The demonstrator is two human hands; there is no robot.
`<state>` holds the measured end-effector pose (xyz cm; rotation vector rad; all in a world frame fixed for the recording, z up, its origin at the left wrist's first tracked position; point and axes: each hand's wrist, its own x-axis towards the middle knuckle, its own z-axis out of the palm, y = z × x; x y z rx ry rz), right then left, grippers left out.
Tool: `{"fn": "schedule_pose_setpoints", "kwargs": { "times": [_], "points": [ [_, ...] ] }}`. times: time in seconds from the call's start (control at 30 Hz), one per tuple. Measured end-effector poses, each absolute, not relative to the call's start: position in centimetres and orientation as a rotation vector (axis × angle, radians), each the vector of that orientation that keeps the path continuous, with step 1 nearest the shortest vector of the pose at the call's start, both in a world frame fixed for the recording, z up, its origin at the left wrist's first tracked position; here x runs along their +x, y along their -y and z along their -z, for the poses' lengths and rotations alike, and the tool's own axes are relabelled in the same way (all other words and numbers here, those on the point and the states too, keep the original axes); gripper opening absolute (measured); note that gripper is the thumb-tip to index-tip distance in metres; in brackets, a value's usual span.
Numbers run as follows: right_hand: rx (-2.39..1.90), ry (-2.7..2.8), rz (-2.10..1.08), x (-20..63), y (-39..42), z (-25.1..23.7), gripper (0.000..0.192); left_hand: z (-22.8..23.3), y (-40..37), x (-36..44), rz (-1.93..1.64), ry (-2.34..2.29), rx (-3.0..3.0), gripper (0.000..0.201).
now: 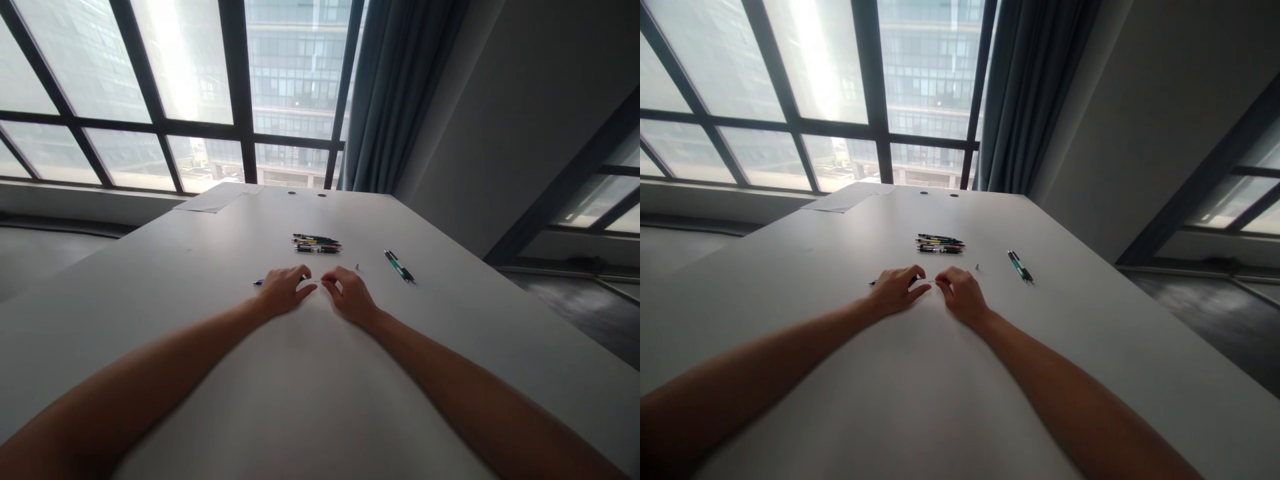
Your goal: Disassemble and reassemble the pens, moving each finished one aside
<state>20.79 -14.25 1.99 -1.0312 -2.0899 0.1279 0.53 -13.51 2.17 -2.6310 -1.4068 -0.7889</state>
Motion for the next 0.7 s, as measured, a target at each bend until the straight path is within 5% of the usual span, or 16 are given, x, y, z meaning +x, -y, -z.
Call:
{"fn": "schedule_pose_setpoints", "kwargs": {
  "times": [0.7],
  "points": [
    [-0.834, 2.056, -0.088, 20.67, 14.65, -2.35, 0.009, -2.23, 13.57, 0.62, 0.955, 1.073, -2.646, 0.028]
  ]
}}
